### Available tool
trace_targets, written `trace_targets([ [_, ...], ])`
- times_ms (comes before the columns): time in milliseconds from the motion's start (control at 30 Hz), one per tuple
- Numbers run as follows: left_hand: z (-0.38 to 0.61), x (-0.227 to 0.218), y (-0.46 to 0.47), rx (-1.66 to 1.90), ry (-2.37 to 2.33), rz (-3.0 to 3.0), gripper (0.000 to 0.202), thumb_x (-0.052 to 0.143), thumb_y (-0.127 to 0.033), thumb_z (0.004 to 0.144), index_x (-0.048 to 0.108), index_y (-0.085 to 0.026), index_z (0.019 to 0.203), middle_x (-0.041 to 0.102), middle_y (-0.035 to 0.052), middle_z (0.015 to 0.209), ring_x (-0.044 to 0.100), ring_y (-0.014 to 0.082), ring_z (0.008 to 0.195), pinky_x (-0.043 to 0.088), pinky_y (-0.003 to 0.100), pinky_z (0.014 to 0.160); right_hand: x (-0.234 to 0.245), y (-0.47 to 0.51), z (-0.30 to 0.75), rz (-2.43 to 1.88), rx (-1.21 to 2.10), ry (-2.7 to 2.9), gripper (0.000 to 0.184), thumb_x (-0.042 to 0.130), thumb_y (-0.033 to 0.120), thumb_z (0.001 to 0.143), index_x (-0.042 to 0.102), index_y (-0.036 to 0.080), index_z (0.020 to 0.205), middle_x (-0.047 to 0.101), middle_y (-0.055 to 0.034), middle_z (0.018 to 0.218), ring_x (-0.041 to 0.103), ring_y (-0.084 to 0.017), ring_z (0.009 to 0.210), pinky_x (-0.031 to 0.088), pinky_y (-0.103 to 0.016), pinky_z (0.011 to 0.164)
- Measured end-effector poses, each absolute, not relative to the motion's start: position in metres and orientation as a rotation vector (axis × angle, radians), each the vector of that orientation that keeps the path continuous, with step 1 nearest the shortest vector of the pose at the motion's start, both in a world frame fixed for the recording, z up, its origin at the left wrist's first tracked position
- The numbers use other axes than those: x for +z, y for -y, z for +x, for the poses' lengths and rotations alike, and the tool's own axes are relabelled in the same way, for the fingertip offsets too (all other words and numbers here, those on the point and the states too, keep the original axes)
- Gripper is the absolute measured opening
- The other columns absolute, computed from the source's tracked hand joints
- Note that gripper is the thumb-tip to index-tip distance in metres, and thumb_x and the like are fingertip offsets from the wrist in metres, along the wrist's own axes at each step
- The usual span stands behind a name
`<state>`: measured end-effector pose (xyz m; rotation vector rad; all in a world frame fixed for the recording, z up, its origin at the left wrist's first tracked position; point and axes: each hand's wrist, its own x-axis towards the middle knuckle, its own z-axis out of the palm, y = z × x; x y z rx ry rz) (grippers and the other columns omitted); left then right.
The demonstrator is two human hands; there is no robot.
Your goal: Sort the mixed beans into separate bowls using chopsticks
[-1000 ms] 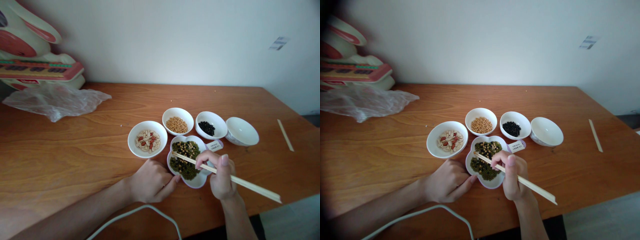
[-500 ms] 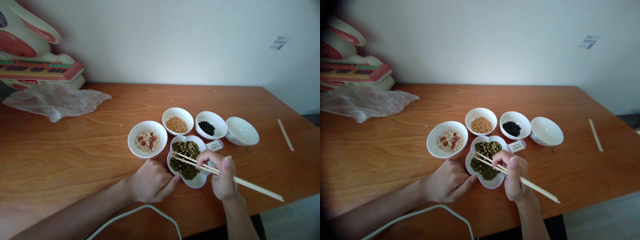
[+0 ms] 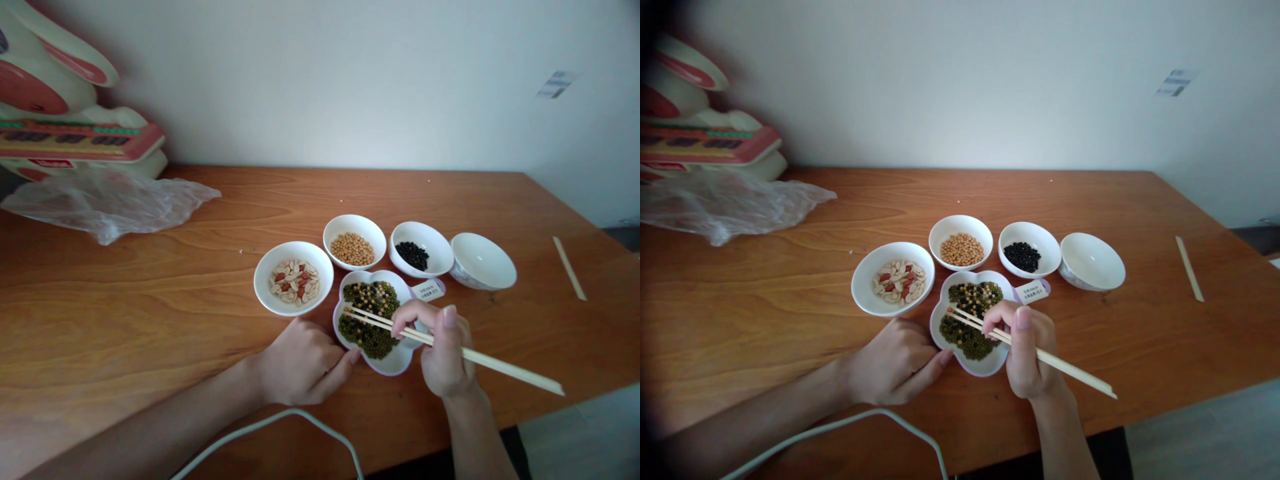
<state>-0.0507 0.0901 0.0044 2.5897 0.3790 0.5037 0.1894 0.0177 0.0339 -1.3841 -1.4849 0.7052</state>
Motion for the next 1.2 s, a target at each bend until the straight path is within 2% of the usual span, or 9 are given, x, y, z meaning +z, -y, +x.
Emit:
trace_targets([
  [367,-0.050,0.003,-0.090,0.483,-0.395,2.593,0.052,0.039,-0.027,0.113,0.052,-0.018,0.063,0.061,0.0011,0.054,0.045,0.0102,0.043,0.022,0.035,0.050,0.028,-0.017,0.187,-1.245,0.550,1.470,0.075,0.015,0.056,0.113,0.071,0.023,0.074,0.070,-0.0038,0.069,0.063,-0.017,0.063,0.042,-0.033,0.057],
  [567,-0.051,0.005,-0.090,0.460,-0.392,2.595,0.052,0.038,-0.028,0.113,0.053,-0.018,0.064,0.061,0.0011,0.054,0.045,0.0105,0.044,0.021,0.035,0.050,0.032,-0.016,0.195,-1.270,0.645,1.559,0.080,0.012,0.071,0.108,0.068,0.024,0.076,0.067,-0.0040,0.071,0.061,-0.018,0.064,0.039,-0.035,0.057],
  [667,-0.051,0.006,-0.090,0.457,-0.390,2.588,0.052,0.038,-0.027,0.113,0.052,-0.018,0.064,0.061,0.0011,0.055,0.045,0.0105,0.044,0.022,0.035,0.050,0.037,-0.016,0.199,-1.286,0.652,1.606,0.079,0.012,0.072,0.108,0.068,0.023,0.078,0.067,-0.0038,0.073,0.061,-0.018,0.066,0.039,-0.035,0.059],
  [800,-0.050,0.006,-0.091,0.457,-0.384,2.593,0.052,0.038,-0.027,0.113,0.053,-0.018,0.064,0.061,0.0009,0.055,0.045,0.0104,0.044,0.022,0.035,0.050,0.041,-0.015,0.198,-1.254,0.643,1.691,0.075,0.014,0.066,0.110,0.066,0.023,0.079,0.067,-0.0032,0.073,0.061,-0.018,0.067,0.041,-0.034,0.062],
  [933,-0.050,0.005,-0.090,0.464,-0.395,2.604,0.052,0.039,-0.027,0.113,0.054,-0.018,0.064,0.062,0.0012,0.054,0.047,0.0103,0.044,0.022,0.036,0.050,0.040,-0.017,0.196,-1.249,0.605,1.730,0.058,0.025,0.047,0.115,0.068,0.022,0.084,0.068,-0.0022,0.076,0.061,-0.015,0.068,0.043,-0.032,0.064],
  [1000,-0.051,0.005,-0.090,0.476,-0.392,2.606,0.053,0.040,-0.027,0.113,0.054,-0.018,0.063,0.061,0.0014,0.054,0.047,0.0104,0.043,0.022,0.036,0.050,0.039,-0.017,0.196,-1.285,0.543,1.677,0.055,0.027,0.043,0.115,0.069,0.022,0.086,0.068,-0.0021,0.076,0.060,-0.015,0.067,0.043,-0.032,0.064],
  [1200,-0.050,0.004,-0.090,0.491,-0.385,2.600,0.053,0.041,-0.026,0.112,0.056,-0.018,0.062,0.061,0.0021,0.053,0.048,0.0104,0.043,0.023,0.036,0.050,0.037,-0.013,0.200,-1.281,0.490,1.545,0.067,0.018,0.054,0.114,0.070,0.024,0.083,0.067,-0.0030,0.075,0.063,-0.017,0.069,0.043,-0.033,0.061],
])
